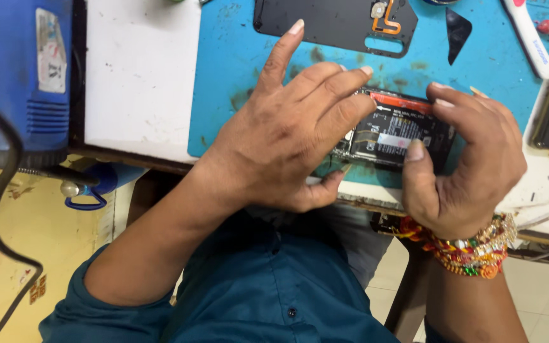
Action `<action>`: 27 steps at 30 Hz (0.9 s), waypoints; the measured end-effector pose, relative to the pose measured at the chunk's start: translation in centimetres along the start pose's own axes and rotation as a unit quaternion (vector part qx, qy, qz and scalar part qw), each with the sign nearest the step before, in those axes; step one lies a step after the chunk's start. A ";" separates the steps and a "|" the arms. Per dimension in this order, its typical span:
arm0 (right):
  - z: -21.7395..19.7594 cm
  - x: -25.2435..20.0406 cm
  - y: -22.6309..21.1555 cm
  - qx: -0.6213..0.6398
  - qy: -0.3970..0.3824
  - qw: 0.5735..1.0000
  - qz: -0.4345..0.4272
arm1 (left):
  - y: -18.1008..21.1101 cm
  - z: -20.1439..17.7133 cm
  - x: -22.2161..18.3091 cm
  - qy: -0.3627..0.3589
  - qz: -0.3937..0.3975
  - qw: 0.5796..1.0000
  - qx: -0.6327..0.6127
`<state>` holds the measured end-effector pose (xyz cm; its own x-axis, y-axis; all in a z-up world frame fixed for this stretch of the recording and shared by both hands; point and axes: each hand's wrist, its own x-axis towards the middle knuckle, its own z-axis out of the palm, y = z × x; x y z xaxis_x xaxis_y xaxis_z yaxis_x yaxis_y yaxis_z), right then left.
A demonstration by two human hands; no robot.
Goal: The person removes the back panel of a mobile phone, uses a pry tool to detach internal components, and uses a screwdriver to secure parts of the device.
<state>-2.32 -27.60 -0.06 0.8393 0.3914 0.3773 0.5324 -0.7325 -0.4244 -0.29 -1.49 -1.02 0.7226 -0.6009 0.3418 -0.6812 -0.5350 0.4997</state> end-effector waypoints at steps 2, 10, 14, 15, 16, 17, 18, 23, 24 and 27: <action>-0.2 0.2 -0.4 -0.002 -0.001 1.000 -0.004 | 0.4 0.1 -0.1 0.005 0.001 1.000 0.009; -2.2 1.8 -2.5 -0.026 -0.036 0.998 -0.052 | 1.5 0.1 -1.5 0.041 0.019 0.994 0.103; -2.8 0.5 -3.7 -0.087 -0.040 0.995 0.000 | 5.1 0.6 -3.5 0.072 0.010 0.992 0.100; -2.7 -0.2 -4.2 -0.109 -0.028 0.993 0.019 | 6.2 0.8 -4.0 0.073 -0.026 0.992 0.098; -2.5 -0.9 -4.7 -0.112 -0.029 0.993 0.023 | 6.9 1.0 -4.3 0.074 -0.063 0.991 0.096; -2.1 -1.4 -5.2 -0.131 -0.016 0.988 0.078 | 7.5 1.1 -4.4 0.075 -0.063 0.991 0.094; -1.8 -1.9 -5.8 -0.150 -0.002 0.980 0.132 | 7.9 1.2 -4.4 0.077 -0.087 0.989 0.094; -1.6 -3.6 -8.7 -0.101 0.009 0.974 0.201 | 8.6 0.9 -3.3 0.047 -0.128 0.990 0.040; -1.7 -3.8 -9.2 -0.062 0.002 0.973 0.224 | 8.4 0.7 -2.9 0.028 -0.131 0.991 0.021; -2.0 -4.2 -10.0 0.023 -0.008 0.955 0.297 | 7.6 0.0 -1.5 -0.007 -0.142 0.990 -0.010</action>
<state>-11.40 -23.06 4.23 0.9959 -0.0774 0.0470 -0.0342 -0.8025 -0.5957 -6.54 -4.58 2.27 0.8832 -0.4354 0.1745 -0.4478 -0.6717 0.5902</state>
